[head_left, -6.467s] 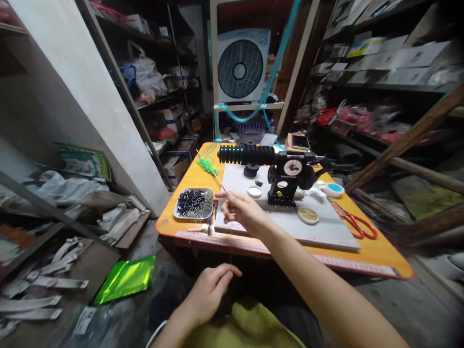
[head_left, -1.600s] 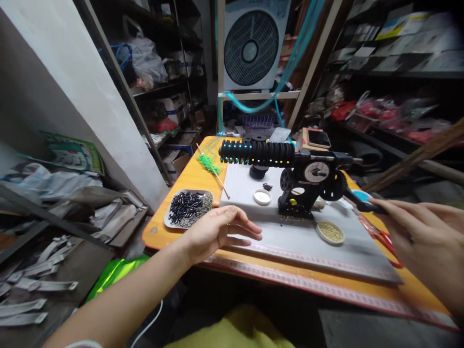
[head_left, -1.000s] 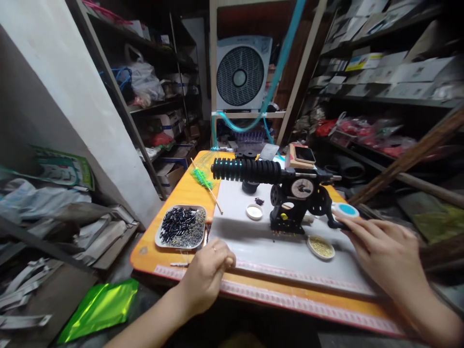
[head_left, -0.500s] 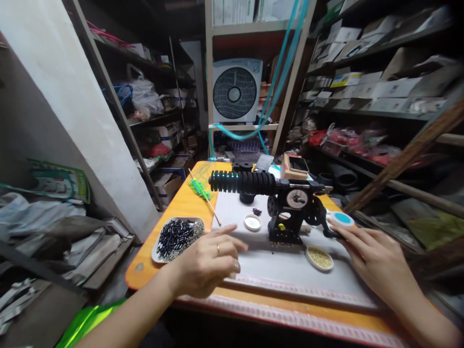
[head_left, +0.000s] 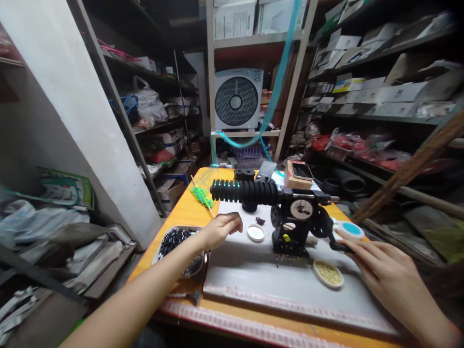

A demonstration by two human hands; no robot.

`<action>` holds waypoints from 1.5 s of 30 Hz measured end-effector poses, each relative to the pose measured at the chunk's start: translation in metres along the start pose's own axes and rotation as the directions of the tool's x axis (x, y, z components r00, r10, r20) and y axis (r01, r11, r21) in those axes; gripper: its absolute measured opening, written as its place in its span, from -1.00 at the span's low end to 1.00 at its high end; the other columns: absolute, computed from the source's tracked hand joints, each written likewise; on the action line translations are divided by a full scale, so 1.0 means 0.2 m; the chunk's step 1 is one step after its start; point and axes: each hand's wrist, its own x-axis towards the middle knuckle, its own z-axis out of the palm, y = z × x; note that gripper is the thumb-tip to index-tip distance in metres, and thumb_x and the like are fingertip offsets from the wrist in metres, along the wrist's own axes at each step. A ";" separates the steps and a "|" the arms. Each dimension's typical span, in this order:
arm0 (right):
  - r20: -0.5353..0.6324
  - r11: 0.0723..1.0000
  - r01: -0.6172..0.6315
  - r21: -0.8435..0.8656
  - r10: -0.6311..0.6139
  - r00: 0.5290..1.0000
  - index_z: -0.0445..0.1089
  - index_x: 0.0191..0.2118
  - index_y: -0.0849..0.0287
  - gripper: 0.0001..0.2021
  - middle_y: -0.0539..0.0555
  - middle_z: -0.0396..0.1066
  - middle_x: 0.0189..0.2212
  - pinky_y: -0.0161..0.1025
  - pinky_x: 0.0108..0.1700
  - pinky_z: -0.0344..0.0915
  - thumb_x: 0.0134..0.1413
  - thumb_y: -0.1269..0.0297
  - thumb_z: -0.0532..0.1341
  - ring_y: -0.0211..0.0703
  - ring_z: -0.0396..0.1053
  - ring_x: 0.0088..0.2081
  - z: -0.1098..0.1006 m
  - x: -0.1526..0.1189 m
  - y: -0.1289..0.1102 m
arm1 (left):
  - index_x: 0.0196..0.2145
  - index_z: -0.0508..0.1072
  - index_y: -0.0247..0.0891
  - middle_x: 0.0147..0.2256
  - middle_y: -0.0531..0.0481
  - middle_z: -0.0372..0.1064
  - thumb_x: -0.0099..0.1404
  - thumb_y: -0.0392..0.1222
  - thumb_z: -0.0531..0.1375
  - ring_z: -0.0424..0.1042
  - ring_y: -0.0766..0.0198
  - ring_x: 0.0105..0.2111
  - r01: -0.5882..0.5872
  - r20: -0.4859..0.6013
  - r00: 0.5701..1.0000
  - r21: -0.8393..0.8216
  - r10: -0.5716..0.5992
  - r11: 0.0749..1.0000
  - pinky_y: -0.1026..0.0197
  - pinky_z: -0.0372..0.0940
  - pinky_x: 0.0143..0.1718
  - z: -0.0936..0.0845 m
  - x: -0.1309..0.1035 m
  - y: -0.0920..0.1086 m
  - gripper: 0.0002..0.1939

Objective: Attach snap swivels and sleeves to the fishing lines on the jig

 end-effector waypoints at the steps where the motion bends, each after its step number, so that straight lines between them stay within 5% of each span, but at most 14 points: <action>1: -0.002 1.000 0.001 -0.001 -0.001 1.000 0.49 -0.01 0.02 -0.69 0.09 0.58 -0.03 0.07 -0.08 0.38 0.30 0.22 0.04 0.11 0.49 -0.15 0.01 0.00 0.00 | -0.38 0.42 -0.28 -0.48 0.09 0.34 0.45 0.07 0.08 0.35 0.31 -0.49 0.006 0.008 1.000 0.019 -0.006 1.000 0.17 0.33 -0.37 0.00 0.01 0.00 -0.61; 11: -0.035 0.997 0.057 -0.059 -0.059 0.998 0.51 -0.04 0.17 -0.65 0.16 0.59 -0.08 0.07 -0.15 0.37 0.31 0.24 0.01 0.13 0.47 -0.20 0.01 0.02 0.00 | -0.30 0.46 -0.30 -0.38 0.03 0.42 0.45 0.00 0.12 0.43 0.27 -0.40 -0.034 0.029 0.999 0.212 0.028 0.977 0.12 0.39 -0.29 0.02 0.03 -0.02 -0.69; 15: -0.042 0.996 0.051 -0.067 -0.054 0.998 0.50 -0.01 0.15 -0.65 0.15 0.59 -0.07 0.04 -0.12 0.38 0.32 0.26 0.00 0.11 0.47 -0.19 0.02 0.01 0.01 | -0.32 0.45 -0.27 -0.38 -0.03 0.46 0.49 -0.18 0.02 0.47 0.21 -0.33 -0.143 0.097 0.988 0.291 0.120 0.946 0.08 0.38 -0.22 0.08 -0.15 0.06 -0.72; 18: -0.041 0.997 0.039 -0.065 -0.041 0.998 0.50 -0.02 0.15 -0.66 0.15 0.59 -0.07 0.02 -0.12 0.37 0.32 0.24 0.01 0.09 0.47 -0.20 0.04 0.01 0.01 | -0.31 0.46 -0.21 -0.17 -0.22 0.56 0.39 -0.33 0.07 0.49 0.03 -0.04 -0.281 0.219 0.951 0.309 0.220 0.909 -0.04 0.30 0.07 0.14 -0.36 0.15 -0.81; 21: -0.029 0.998 0.024 -0.061 -0.026 0.999 0.50 0.00 0.15 -0.64 0.16 0.57 -0.04 0.01 -0.09 0.37 0.33 0.23 0.00 0.09 0.47 -0.18 0.04 0.00 0.01 | -0.18 0.46 -0.22 0.20 -0.24 0.37 0.36 -0.45 0.06 0.08 -0.05 0.35 -0.390 0.213 0.920 0.403 0.330 0.828 -0.16 -0.02 0.34 0.19 -0.58 0.20 -0.76; 24: -0.011 0.998 0.008 -0.064 -0.009 1.000 0.48 0.03 0.18 -0.62 0.18 0.56 -0.01 0.03 -0.04 0.35 0.33 0.24 -0.01 0.11 0.45 -0.15 0.04 -0.01 0.00 | -0.11 0.44 -0.27 0.38 -0.19 0.05 0.35 -0.51 -0.01 -0.34 -0.04 0.44 -0.363 -0.011 0.906 0.494 0.423 0.790 -0.14 -0.14 0.39 0.26 -0.76 0.20 -0.68; 28: 0.004 0.997 -0.009 -0.076 0.009 1.000 0.48 0.05 0.22 -0.62 0.20 0.56 -0.02 0.04 -0.05 0.33 0.36 0.24 -0.02 0.13 0.42 -0.16 0.03 0.00 -0.03 | -0.18 0.50 -0.16 0.46 0.06 -0.20 0.49 -0.29 -0.04 -0.34 -0.02 0.45 -0.091 -0.388 0.908 0.190 0.160 0.978 -0.14 -0.23 0.40 0.38 -0.89 0.19 -0.69; 31: 0.010 0.996 -0.013 -0.083 0.014 1.000 0.48 0.04 0.23 -0.64 0.19 0.56 -0.02 0.00 -0.05 0.32 0.37 0.25 -0.01 0.10 0.42 -0.16 0.01 0.01 -0.05 | -0.29 0.55 -0.17 0.42 0.00 -0.06 0.51 -0.08 -0.01 -0.02 -0.03 0.38 0.089 -0.529 0.830 -0.188 -0.177 0.978 -0.09 -0.06 0.36 0.49 -0.91 0.22 -0.63; 34: 0.014 0.996 -0.014 -0.093 0.015 1.000 0.47 0.05 0.22 -0.65 0.18 0.56 -0.02 -0.02 -0.04 0.31 0.38 0.26 0.00 0.10 0.41 -0.15 0.01 0.01 -0.06 | -0.37 0.52 -0.23 -0.10 -0.20 0.55 0.44 0.12 0.06 0.54 0.16 -0.19 0.169 -0.360 0.824 -0.582 -0.438 0.796 0.16 0.40 -0.14 0.57 -0.89 0.23 -0.56; 37: 0.025 0.996 -0.005 -0.094 0.007 1.000 0.45 0.06 0.22 -0.66 0.18 0.55 -0.01 -0.02 -0.04 0.31 0.38 0.26 0.01 0.10 0.40 -0.14 0.00 0.01 -0.05 | -0.37 0.44 -0.27 -0.69 0.11 0.30 0.39 0.20 0.10 0.09 0.47 -0.77 0.257 -0.122 0.827 -0.786 -0.549 0.562 0.40 0.00 -0.72 0.62 -0.85 0.20 -0.54; 40: 0.038 0.996 0.008 -0.084 -0.005 0.999 0.45 0.05 0.22 -0.67 0.21 0.56 -0.02 -0.03 -0.03 0.31 0.36 0.26 0.03 0.10 0.41 -0.13 0.00 0.01 -0.05 | -0.39 0.38 -0.27 -0.76 0.24 0.07 0.37 0.21 0.13 -0.15 0.52 -0.77 0.259 -0.101 0.806 -0.825 -0.583 0.502 0.43 -0.22 -0.74 0.63 -0.83 0.16 -0.54; 45: 0.047 0.998 0.002 -0.060 0.001 0.999 0.41 0.09 0.17 -0.67 0.23 0.55 -0.04 -0.01 -0.03 0.31 0.33 0.26 0.05 0.12 0.42 -0.11 0.00 0.01 -0.04 | -0.38 0.37 -0.27 -0.73 0.21 0.17 0.31 0.26 0.17 -0.04 0.53 -0.80 0.291 -0.019 0.798 -0.863 -0.602 0.413 0.44 -0.14 -0.76 0.64 -0.79 0.12 -0.53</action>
